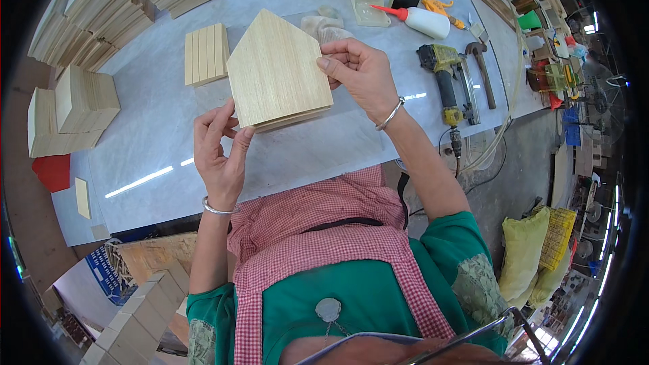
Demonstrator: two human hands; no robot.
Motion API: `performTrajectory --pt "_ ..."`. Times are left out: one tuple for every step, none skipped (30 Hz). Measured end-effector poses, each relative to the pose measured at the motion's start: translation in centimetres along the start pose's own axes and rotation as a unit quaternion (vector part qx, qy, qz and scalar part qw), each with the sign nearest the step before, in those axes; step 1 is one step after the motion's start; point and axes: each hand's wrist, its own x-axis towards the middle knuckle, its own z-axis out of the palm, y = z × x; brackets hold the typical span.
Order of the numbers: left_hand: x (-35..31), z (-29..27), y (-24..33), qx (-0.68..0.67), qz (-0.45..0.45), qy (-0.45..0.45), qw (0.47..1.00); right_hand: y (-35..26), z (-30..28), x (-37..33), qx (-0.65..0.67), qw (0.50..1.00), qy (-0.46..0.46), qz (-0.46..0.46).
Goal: Assembling and gluing wooden panels to form a small house-shaped structure using a nail gun and glue.
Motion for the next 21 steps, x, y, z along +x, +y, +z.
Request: performTrajectory --pt "-0.1 0.0 0.0 0.009 0.006 0.002 1.000 0.1 0.0 -0.1 -0.009 1.000 0.000 -0.006" --pt "-0.3 0.1 0.0 0.009 0.005 0.001 1.000 0.3 -0.1 -0.3 -0.009 1.000 0.002 -0.005" --pt "-0.5 0.1 0.0 0.021 0.012 0.003 1.000 0.5 -0.3 -0.4 -0.018 1.000 0.000 -0.011" --pt "-0.6 0.2 0.0 0.033 0.021 0.005 0.999 0.7 -0.4 -0.6 -0.027 0.999 -0.001 -0.018" --pt "-0.7 0.2 0.0 0.032 0.020 0.004 0.999 0.9 -0.4 -0.7 -0.027 0.999 0.000 -0.017" --pt "-0.8 0.3 -0.1 0.047 0.029 0.003 0.998 1.0 -0.5 -0.7 -0.034 0.999 0.002 -0.016" --pt "-0.9 0.4 -0.2 0.062 0.038 0.001 0.997 1.1 -0.6 -0.8 -0.040 0.999 0.004 -0.016" --pt "-1.0 0.5 -0.2 0.062 0.038 0.002 0.997 1.2 -0.5 -0.8 -0.040 0.999 0.003 -0.016" --pt "-1.0 0.6 -0.3 0.076 0.049 0.008 0.996 1.4 -0.5 -0.8 -0.045 0.999 0.005 -0.015" --pt "-1.1 0.6 -0.4 0.090 0.060 0.014 0.994 1.6 -0.5 -0.8 -0.049 0.999 0.007 -0.014" --pt "-1.2 0.6 -0.4 0.090 0.061 0.013 0.994 2.0 -0.5 -0.7 -0.049 0.999 0.007 -0.015" --pt "-1.2 0.7 -0.4 0.091 0.058 0.014 0.994 2.4 -0.6 -0.6 -0.075 0.997 0.015 -0.026" --pt "-1.3 0.7 -0.5 0.092 0.055 0.014 0.994 2.7 -0.6 -0.5 -0.101 0.994 0.023 -0.037" --pt "-1.3 0.7 -0.6 0.092 0.055 0.014 0.994 3.0 -0.6 -0.4 -0.100 0.994 0.022 -0.037" --pt "-1.3 0.8 -0.6 0.093 0.054 0.016 0.994 3.3 -0.6 -0.3 -0.106 0.993 0.027 -0.043" --pt "-1.3 0.8 -0.7 0.094 0.053 0.019 0.994 3.5 -0.6 -0.2 -0.112 0.992 0.031 -0.050" --pt "-1.3 0.8 -0.7 0.094 0.053 0.019 0.994 3.6 -0.6 -0.2 -0.112 0.992 0.031 -0.050" --pt "-1.3 0.9 -0.7 0.096 0.058 0.023 0.993 3.7 -0.6 -0.1 -0.120 0.991 0.032 -0.056" --pt "-1.2 0.9 -0.8 0.098 0.062 0.028 0.993 3.8 -0.6 -0.1 -0.129 0.989 0.032 -0.062" --pt "-1.2 0.9 -0.8 0.098 0.062 0.028 0.993 3.5 -0.6 -0.2 -0.129 0.989 0.031 -0.062" --pt "-1.3 0.9 -0.8 0.093 0.058 0.030 0.994 2.9 -0.6 -0.5 -0.143 0.988 0.024 -0.044"
